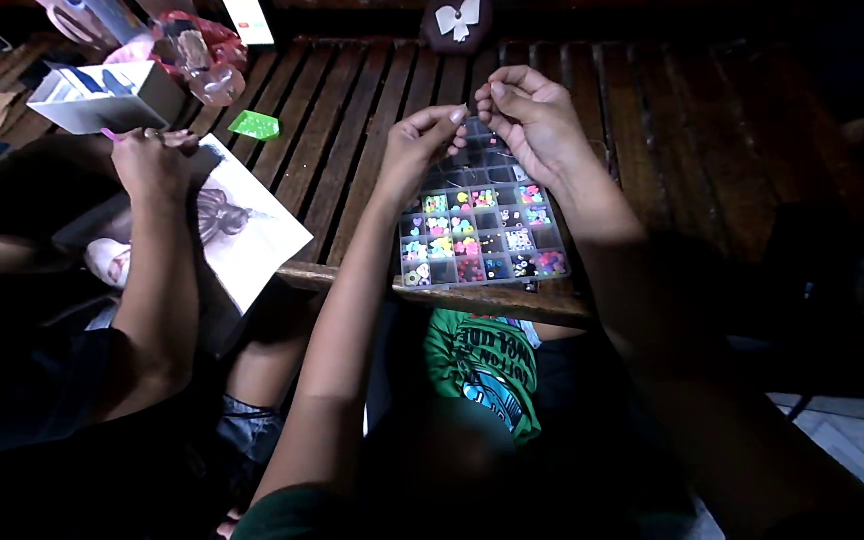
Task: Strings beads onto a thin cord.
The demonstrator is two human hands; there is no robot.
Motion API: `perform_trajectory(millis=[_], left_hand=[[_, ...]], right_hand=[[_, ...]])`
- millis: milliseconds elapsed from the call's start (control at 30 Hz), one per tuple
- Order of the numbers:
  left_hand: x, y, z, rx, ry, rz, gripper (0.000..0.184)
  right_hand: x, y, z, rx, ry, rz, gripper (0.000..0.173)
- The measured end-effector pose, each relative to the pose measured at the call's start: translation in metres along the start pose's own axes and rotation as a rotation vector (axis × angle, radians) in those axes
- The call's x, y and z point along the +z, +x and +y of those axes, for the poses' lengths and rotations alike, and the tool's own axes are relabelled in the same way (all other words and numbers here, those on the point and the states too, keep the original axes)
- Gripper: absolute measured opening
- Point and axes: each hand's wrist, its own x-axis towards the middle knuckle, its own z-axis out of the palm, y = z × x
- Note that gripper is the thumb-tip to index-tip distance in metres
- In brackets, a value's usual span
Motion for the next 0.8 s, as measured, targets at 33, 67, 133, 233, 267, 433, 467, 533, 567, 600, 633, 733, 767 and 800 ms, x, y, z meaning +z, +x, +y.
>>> perform_trajectory(millis=[33,67,133,233,267,433,467,533,567,600,633,733,767,800], left_hand=[[-0.0001,0.0000,-0.0003,0.003,-0.003,-0.004,0.014],[-0.0003,0.0001,-0.0007,0.004,-0.004,-0.007,0.014],[-0.0002,0.0000,-0.0011,0.006,-0.007,-0.009,0.014],[0.0008,-0.0003,-0.0005,0.001,-0.012,-0.007,0.013],[0.0008,-0.0003,-0.0005,0.001,-0.014,-0.009,0.014],[0.0001,0.0002,-0.0019,0.005,-0.019,-0.022,0.014],[0.0003,0.0001,-0.0016,0.003,-0.019,-0.021,0.014],[0.0003,-0.0001,-0.0014,0.002,-0.016,-0.019,0.014],[0.0000,0.0001,-0.0019,0.007,-0.016,-0.021,0.014],[-0.0005,0.0007,-0.0028,0.017,-0.017,-0.026,0.015],[-0.0008,0.0009,-0.0031,0.022,-0.018,-0.031,0.015],[-0.0006,-0.0001,-0.0011,0.002,-0.032,-0.041,0.016],[-0.0010,-0.0004,-0.0007,-0.002,-0.034,-0.049,0.017],[-0.0015,-0.0005,-0.0005,-0.005,-0.036,-0.060,0.018]], right_hand=[[0.0002,0.0002,0.0011,0.004,0.000,-0.001,0.009],[0.0004,0.0002,0.0021,0.010,-0.009,-0.005,0.009],[0.0008,0.0002,0.0042,0.022,-0.034,-0.019,0.010],[0.0025,-0.0008,0.0042,0.037,-0.059,-0.036,0.010],[0.0030,-0.0011,0.0041,0.041,-0.057,-0.041,0.011],[0.0037,-0.0021,0.0041,0.058,-0.045,-0.061,0.011],[0.0040,-0.0022,0.0039,0.065,-0.044,-0.063,0.010],[0.0046,-0.0021,0.0040,0.069,-0.044,-0.068,0.009],[0.0045,-0.0020,0.0042,0.067,-0.047,-0.074,0.010],[0.0040,-0.0018,0.0043,0.064,-0.051,-0.083,0.010],[0.0036,-0.0018,0.0042,0.060,-0.054,-0.091,0.010],[0.0008,-0.0015,0.0050,0.045,-0.064,-0.124,0.011],[0.0003,-0.0015,0.0050,0.042,-0.071,-0.134,0.010],[-0.0002,-0.0014,0.0053,0.039,-0.080,-0.142,0.010]])
